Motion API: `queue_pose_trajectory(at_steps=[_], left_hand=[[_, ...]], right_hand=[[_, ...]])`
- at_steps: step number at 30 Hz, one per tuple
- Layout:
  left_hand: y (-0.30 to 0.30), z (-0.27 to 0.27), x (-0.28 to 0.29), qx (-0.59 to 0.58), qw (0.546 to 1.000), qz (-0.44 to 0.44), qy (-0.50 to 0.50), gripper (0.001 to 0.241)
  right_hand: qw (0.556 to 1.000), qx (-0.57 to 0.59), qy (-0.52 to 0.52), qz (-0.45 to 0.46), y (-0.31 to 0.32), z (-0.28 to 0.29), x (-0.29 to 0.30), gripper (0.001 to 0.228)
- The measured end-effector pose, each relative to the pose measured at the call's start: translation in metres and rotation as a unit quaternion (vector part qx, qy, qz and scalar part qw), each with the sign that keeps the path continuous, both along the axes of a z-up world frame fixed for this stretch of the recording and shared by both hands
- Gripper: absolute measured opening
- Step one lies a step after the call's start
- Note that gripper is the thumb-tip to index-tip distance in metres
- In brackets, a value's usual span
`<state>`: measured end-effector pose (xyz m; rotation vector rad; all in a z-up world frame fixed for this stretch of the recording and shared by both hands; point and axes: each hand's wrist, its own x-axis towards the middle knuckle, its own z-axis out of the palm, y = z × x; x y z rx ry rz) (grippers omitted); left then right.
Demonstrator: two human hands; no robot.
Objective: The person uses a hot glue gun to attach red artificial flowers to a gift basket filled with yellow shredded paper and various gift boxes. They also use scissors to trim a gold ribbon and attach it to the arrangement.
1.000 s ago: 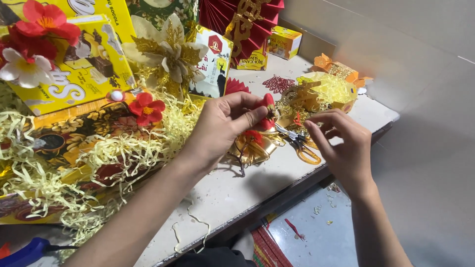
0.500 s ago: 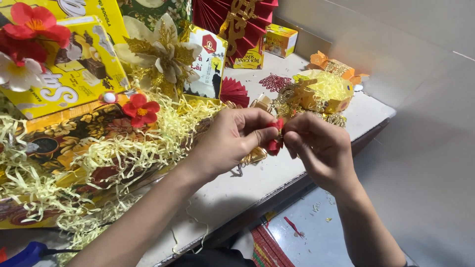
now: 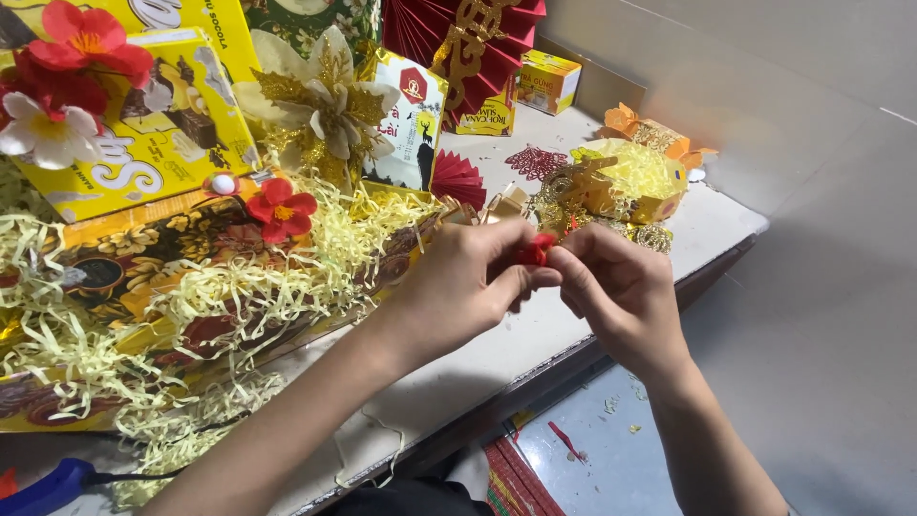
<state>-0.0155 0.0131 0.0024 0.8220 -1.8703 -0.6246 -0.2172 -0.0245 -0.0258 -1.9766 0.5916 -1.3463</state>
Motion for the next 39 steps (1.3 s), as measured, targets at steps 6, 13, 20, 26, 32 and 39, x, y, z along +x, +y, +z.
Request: queue_pose_trajectory(at_steps=[6,13,20,26,32,39], left_hand=[[-0.004,-0.006,0.004,0.066,0.992,-0.104,0.030,0.020],[-0.014,-0.023,0.001,0.119,0.967,-0.195,0.114,0.021],[-0.004,-0.011,0.000,0.127,0.957,-0.208,0.158,0.019],[0.027,0.043,0.007,0.044,0.975,-0.186,0.110,0.013],[0.107,0.109,0.063,-0.051,0.989,-0.137,-0.010,0.015],[0.274,0.148,0.178,-0.184,0.951,0.171,-0.181,0.019]], right_hand=[[0.958,0.191,-0.115,0.181,0.001,-0.007,-0.005,0.024],[0.899,0.271,-0.211,0.270,-0.004,-0.006,-0.010,0.029],[0.975,0.055,-0.124,0.174,0.005,0.000,-0.039,0.052],[0.961,-0.117,0.198,-0.156,0.011,-0.006,-0.047,0.013],[0.952,-0.202,0.178,-0.144,0.045,-0.006,0.019,0.033],[0.877,-0.295,0.211,0.314,0.154,-0.006,0.210,0.014]])
